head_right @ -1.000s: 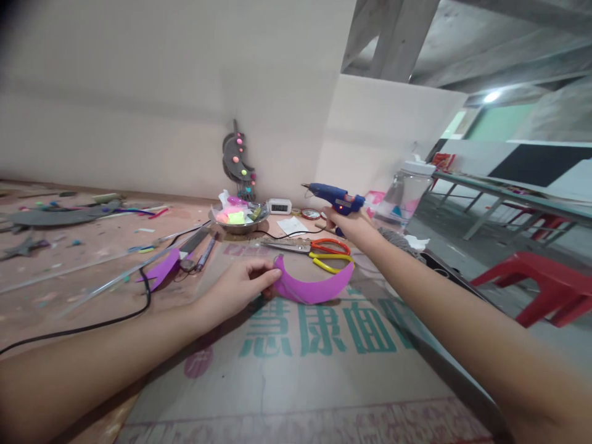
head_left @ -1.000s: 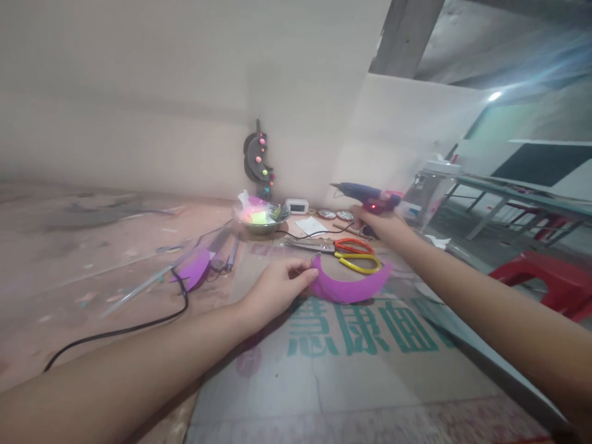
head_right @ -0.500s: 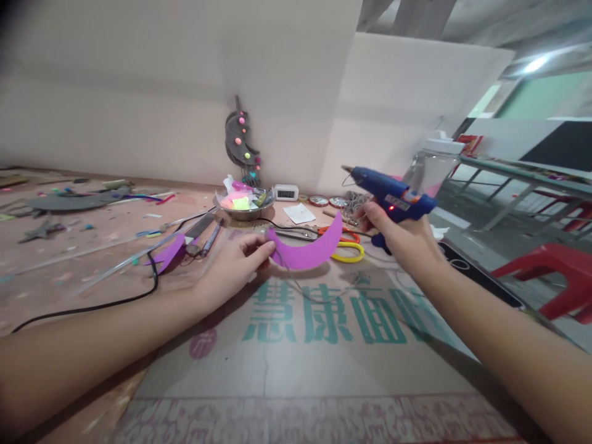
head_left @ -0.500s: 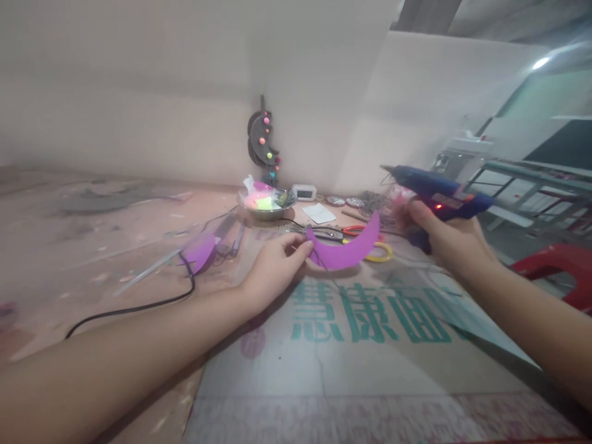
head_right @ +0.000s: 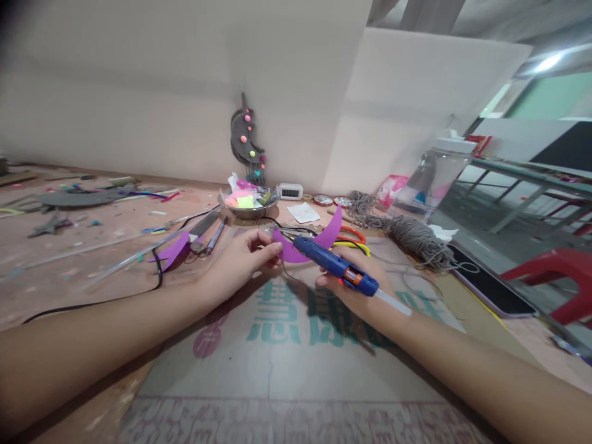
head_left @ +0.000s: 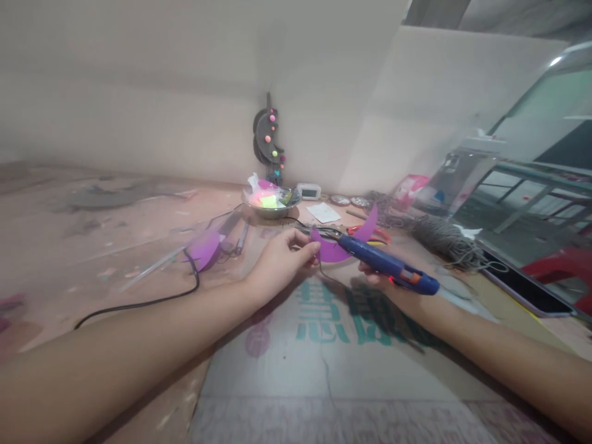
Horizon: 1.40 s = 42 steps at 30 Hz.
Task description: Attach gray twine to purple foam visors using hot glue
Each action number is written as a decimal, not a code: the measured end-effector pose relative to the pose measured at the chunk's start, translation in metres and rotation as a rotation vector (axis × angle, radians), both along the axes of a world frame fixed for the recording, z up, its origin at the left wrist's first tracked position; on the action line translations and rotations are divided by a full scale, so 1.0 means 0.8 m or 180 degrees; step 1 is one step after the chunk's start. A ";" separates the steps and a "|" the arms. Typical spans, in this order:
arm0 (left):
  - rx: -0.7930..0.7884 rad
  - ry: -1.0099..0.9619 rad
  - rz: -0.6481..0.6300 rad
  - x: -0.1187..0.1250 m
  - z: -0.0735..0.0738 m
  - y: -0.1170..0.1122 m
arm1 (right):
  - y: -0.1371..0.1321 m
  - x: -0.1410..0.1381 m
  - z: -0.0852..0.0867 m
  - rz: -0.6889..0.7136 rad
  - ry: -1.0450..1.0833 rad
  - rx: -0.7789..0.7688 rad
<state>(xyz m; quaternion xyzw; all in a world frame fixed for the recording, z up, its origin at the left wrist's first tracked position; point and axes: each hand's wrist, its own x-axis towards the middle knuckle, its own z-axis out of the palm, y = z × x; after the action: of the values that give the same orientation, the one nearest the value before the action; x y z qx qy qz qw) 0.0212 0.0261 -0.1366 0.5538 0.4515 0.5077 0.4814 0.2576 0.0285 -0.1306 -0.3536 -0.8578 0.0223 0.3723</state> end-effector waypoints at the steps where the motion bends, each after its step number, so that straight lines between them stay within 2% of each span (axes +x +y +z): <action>1: 0.0002 0.0027 -0.0046 0.001 0.000 0.000 | -0.002 -0.001 0.002 0.0011 0.0031 -0.0068; 5: 0.0096 0.0204 -0.0170 0.001 -0.005 0.000 | -0.007 -0.006 0.007 -0.0098 0.0297 -0.0405; 10: 0.0274 0.0474 -0.0249 0.002 -0.010 0.000 | -0.005 -0.007 -0.001 -0.0144 0.0264 -0.0723; 13: 0.0217 0.0445 -0.0261 0.003 -0.009 -0.001 | -0.002 -0.005 -0.001 -0.0143 0.0092 -0.0581; 17: 0.0186 0.0434 -0.0238 0.003 -0.008 -0.001 | -0.005 -0.010 0.010 -0.0229 -0.0013 -0.0352; 22: 0.0186 0.0451 -0.0258 0.003 -0.010 0.000 | -0.012 -0.019 0.021 -0.0489 -0.0063 -0.0466; 38: 0.0181 0.0378 -0.0316 0.003 -0.012 0.000 | -0.005 -0.017 0.011 -0.0449 0.0057 -0.0764; 42: 0.0226 0.0410 -0.0292 0.003 -0.011 -0.001 | -0.003 -0.016 0.009 -0.0423 0.0081 -0.0708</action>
<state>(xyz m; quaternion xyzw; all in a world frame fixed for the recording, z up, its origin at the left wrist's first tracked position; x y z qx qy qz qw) 0.0235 0.0256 -0.1454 0.6220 0.4374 0.4642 0.4542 0.2450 0.0262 -0.1236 -0.4485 -0.8200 0.0970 0.3422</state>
